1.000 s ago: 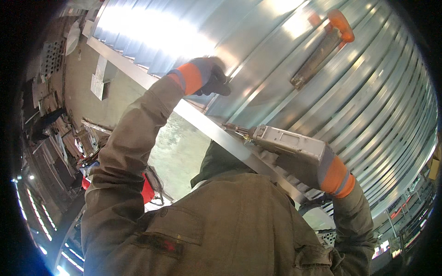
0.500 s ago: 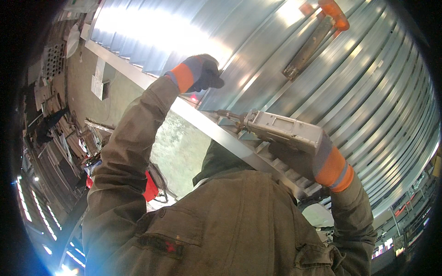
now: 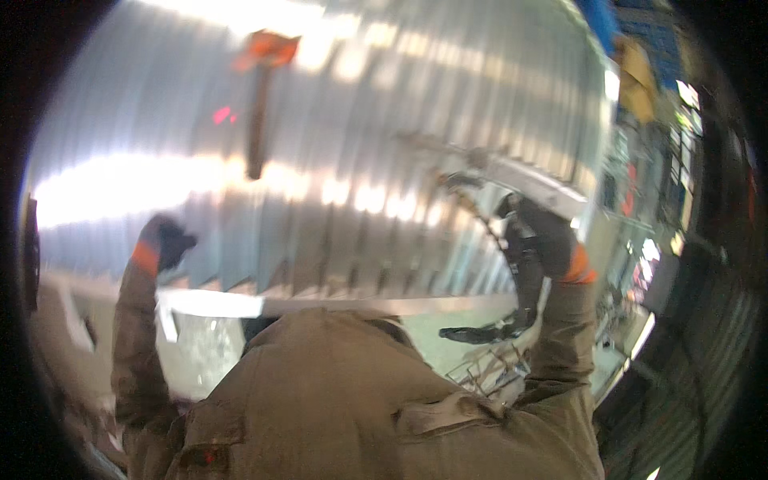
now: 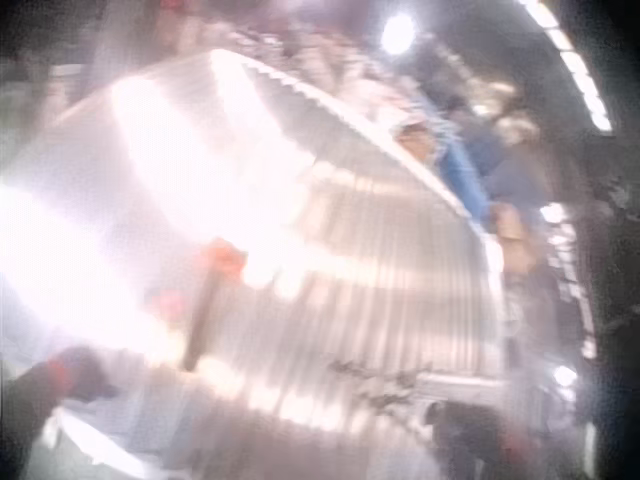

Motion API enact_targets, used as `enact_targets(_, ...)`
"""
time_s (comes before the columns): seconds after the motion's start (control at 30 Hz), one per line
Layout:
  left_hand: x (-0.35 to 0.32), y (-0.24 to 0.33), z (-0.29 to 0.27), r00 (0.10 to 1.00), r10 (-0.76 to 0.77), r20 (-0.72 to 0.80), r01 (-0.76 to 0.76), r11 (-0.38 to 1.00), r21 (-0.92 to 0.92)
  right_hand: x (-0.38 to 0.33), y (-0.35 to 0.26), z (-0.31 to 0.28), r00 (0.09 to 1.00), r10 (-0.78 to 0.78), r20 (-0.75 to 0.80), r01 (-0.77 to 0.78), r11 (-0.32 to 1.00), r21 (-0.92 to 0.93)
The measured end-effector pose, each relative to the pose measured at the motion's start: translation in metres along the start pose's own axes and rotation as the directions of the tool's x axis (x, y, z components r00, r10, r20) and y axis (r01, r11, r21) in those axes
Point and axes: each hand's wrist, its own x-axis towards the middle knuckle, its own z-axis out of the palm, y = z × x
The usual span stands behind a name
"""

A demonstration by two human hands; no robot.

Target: The person welds a metal strip onto a curved metal panel using a handheld welding torch, then taps the weld with a rubber mallet. The person repeats this sequence along the panel, alternating between welding and tapping.

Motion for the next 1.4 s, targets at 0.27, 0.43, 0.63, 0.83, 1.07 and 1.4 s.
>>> enact_targets(0.27, 0.006, -0.003, -0.013, 0.996, -0.047, 0.076, 0.054, 0.994, -0.09, -0.205, 0.102, -0.2, 0.916, 0.342, -0.209, -0.32, 0.313, -0.894)
enact_targets(0.43, 0.018, -0.021, -0.017, 0.999, 0.035, 0.041, -0.029, 0.99, -0.138, -0.28, 0.077, -0.29, 0.628, 0.001, -0.778, -0.775, -0.08, -0.626)
enact_targets(0.63, 0.036, -0.05, -0.016, 0.999, 0.034, -0.007, -0.035, 0.981, -0.192, -0.245, 0.078, -0.22, 0.651, -0.175, -0.739, -0.74, 0.073, -0.669)
enact_targets(0.83, 0.021, -0.022, -0.01, 0.989, 0.015, -0.148, 0.006, 0.99, 0.143, -0.132, 0.095, -0.105, 0.773, -0.629, -0.087, 0.374, 0.561, -0.739)
enact_targets(1.07, -0.122, 0.208, 0.149, 0.722, 0.668, 0.18, -0.607, 0.736, -0.299, 0.006, 0.008, 0.056, 0.94, -0.334, -0.076, 0.239, 0.799, -0.552)
enact_targets(1.4, -0.164, 0.268, 0.24, 0.495, 0.851, 0.176, -0.18, 0.298, -0.937, -0.013, 0.047, 0.112, 0.541, -0.834, -0.108, 0.797, 0.55, -0.25)
